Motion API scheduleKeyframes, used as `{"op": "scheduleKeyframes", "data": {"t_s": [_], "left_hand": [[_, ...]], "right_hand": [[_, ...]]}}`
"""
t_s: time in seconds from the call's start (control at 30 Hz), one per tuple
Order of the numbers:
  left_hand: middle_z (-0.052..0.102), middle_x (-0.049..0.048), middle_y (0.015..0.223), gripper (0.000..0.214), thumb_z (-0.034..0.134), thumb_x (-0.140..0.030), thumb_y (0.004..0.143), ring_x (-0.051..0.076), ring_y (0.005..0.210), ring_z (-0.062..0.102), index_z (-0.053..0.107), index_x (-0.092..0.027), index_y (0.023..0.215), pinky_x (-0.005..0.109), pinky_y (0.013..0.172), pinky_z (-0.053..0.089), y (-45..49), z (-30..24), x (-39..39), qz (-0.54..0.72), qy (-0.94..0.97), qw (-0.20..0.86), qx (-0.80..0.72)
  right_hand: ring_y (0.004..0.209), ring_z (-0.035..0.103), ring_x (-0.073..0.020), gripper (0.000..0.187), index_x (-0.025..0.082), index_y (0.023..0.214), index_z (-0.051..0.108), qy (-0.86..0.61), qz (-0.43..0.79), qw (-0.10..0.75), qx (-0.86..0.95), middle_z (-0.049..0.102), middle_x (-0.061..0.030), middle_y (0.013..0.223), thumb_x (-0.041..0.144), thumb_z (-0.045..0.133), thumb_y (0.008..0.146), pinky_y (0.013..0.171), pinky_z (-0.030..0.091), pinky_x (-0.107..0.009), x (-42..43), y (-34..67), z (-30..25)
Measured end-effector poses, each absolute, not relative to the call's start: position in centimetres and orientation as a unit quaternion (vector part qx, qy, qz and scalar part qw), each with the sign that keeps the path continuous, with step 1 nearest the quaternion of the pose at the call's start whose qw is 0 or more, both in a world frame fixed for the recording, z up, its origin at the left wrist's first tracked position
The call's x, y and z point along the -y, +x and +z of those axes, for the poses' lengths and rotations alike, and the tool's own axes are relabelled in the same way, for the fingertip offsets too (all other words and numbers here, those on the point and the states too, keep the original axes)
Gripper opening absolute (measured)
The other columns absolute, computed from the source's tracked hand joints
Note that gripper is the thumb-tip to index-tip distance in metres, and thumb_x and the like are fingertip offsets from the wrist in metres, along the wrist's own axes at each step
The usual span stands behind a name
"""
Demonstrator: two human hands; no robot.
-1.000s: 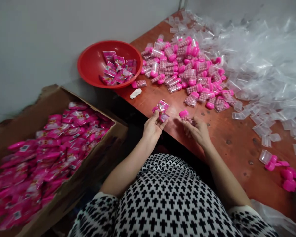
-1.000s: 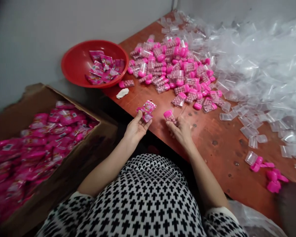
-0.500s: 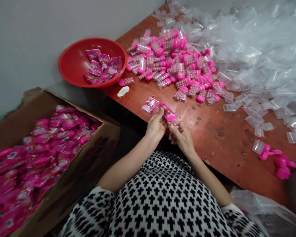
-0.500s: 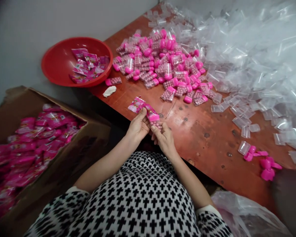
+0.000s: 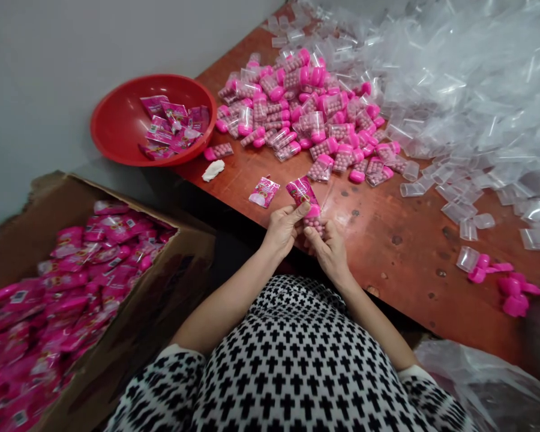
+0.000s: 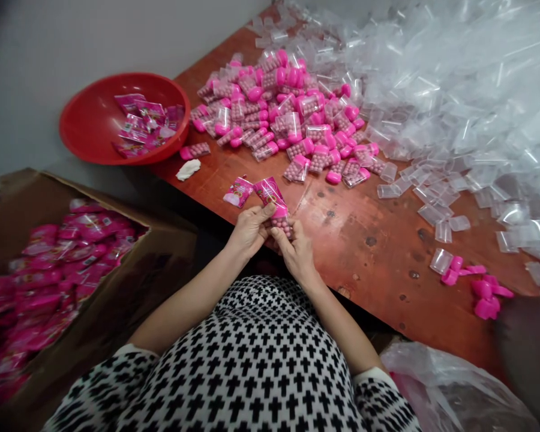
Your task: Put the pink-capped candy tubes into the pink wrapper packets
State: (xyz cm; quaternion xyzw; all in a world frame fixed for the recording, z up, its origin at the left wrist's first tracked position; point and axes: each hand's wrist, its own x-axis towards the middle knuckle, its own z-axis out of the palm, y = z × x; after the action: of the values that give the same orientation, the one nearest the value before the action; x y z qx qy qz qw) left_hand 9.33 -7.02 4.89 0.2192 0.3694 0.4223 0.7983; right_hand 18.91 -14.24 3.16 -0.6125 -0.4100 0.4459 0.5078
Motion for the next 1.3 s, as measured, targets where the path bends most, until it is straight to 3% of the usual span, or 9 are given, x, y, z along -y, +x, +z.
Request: {"op": "scheduleKeyframes", "data": {"t_s": [0.2, 0.4, 0.57, 0.77, 0.97, 1.17, 1.3], "left_hand": [[0.061, 0.0019, 0.054, 0.033, 0.084, -0.033, 0.054, 0.009, 0.049, 0.057, 0.062, -0.009, 0.061, 0.021, 0.050, 0.047, 9.0, 5.1, 6.6, 0.375, 0.274, 0.806, -0.367], [0.064, 0.0028, 0.057, 0.027, 0.082, -0.031, 0.057, 0.011, 0.051, 0.059, 0.065, -0.010, 0.059, 0.023, 0.054, 0.049, 9.2, 5.5, 7.0, 0.392, 0.299, 0.781, -0.383], [0.063, 0.0033, 0.057, 0.029, 0.082, -0.033, 0.056, 0.009, 0.052, 0.058, 0.065, -0.009, 0.058, 0.021, 0.054, 0.048, 9.0, 5.3, 7.0, 0.385, 0.303, 0.790, -0.369], [0.063, 0.0015, 0.056, 0.028, 0.082, -0.033, 0.056, 0.010, 0.049, 0.058, 0.066, -0.011, 0.059, 0.023, 0.053, 0.049, 9.0, 5.0, 7.3, 0.421, 0.330, 0.741, -0.406], [0.063, 0.0036, 0.055, 0.031, 0.080, -0.038, 0.058, 0.013, 0.043, 0.056, 0.065, -0.011, 0.060, 0.025, 0.042, 0.046, 8.3, 5.2, 7.8, 0.373, 0.318, 0.773, -0.402], [0.064, 0.0016, 0.056, 0.030, 0.083, -0.035, 0.054, 0.011, 0.049, 0.059, 0.064, -0.012, 0.059, 0.023, 0.052, 0.051, 8.5, 4.9, 7.7, 0.422, 0.301, 0.747, -0.416], [0.066, 0.0038, 0.059, 0.034, 0.079, -0.041, 0.059, 0.012, 0.044, 0.057, 0.067, -0.010, 0.065, 0.024, 0.043, 0.047, 8.5, 4.9, 8.3, 0.389, 0.308, 0.765, -0.411]], "right_hand": [[0.037, 0.046, -0.0074, 0.033, 0.021, 0.083, 0.049, -0.536, 0.573, 0.501, 0.365, 0.058, 0.0052, 0.056, 0.053, 0.055, 0.083, 0.035, 0.031, -0.019, 14.2, 19.1, 3.0], [0.043, 0.044, -0.0069, 0.031, 0.021, 0.077, 0.052, -0.613, 0.462, 0.504, 0.396, 0.053, 0.0055, 0.057, 0.050, 0.060, 0.080, 0.041, 0.036, -0.019, 14.2, 19.3, 3.2], [0.038, 0.036, -0.0067, 0.034, 0.021, 0.078, 0.051, -0.517, 0.601, 0.514, 0.328, 0.047, 0.0067, 0.052, 0.053, 0.060, 0.078, 0.033, 0.023, -0.019, 13.8, 19.5, 3.0], [0.044, 0.038, -0.0068, 0.033, 0.021, 0.073, 0.050, -0.609, 0.473, 0.496, 0.399, 0.046, 0.0060, 0.055, 0.051, 0.063, 0.077, 0.040, 0.030, -0.019, 13.7, 19.1, 3.3], [0.036, 0.032, -0.0064, 0.035, 0.021, 0.070, 0.048, -0.524, 0.588, 0.499, 0.360, 0.045, 0.0066, 0.049, 0.054, 0.056, 0.080, 0.034, 0.023, -0.020, 13.7, 18.8, 3.0], [0.046, 0.038, -0.0075, 0.031, 0.021, 0.069, 0.051, -0.623, 0.448, 0.470, 0.436, 0.046, 0.0054, 0.055, 0.048, 0.063, 0.078, 0.042, 0.030, -0.020, 13.4, 18.9, 3.2], [0.037, 0.033, -0.0065, 0.035, 0.021, 0.067, 0.047, -0.540, 0.570, 0.486, 0.384, 0.045, 0.0067, 0.049, 0.051, 0.059, 0.080, 0.036, 0.024, -0.021, 13.4, 18.9, 3.2]]}}
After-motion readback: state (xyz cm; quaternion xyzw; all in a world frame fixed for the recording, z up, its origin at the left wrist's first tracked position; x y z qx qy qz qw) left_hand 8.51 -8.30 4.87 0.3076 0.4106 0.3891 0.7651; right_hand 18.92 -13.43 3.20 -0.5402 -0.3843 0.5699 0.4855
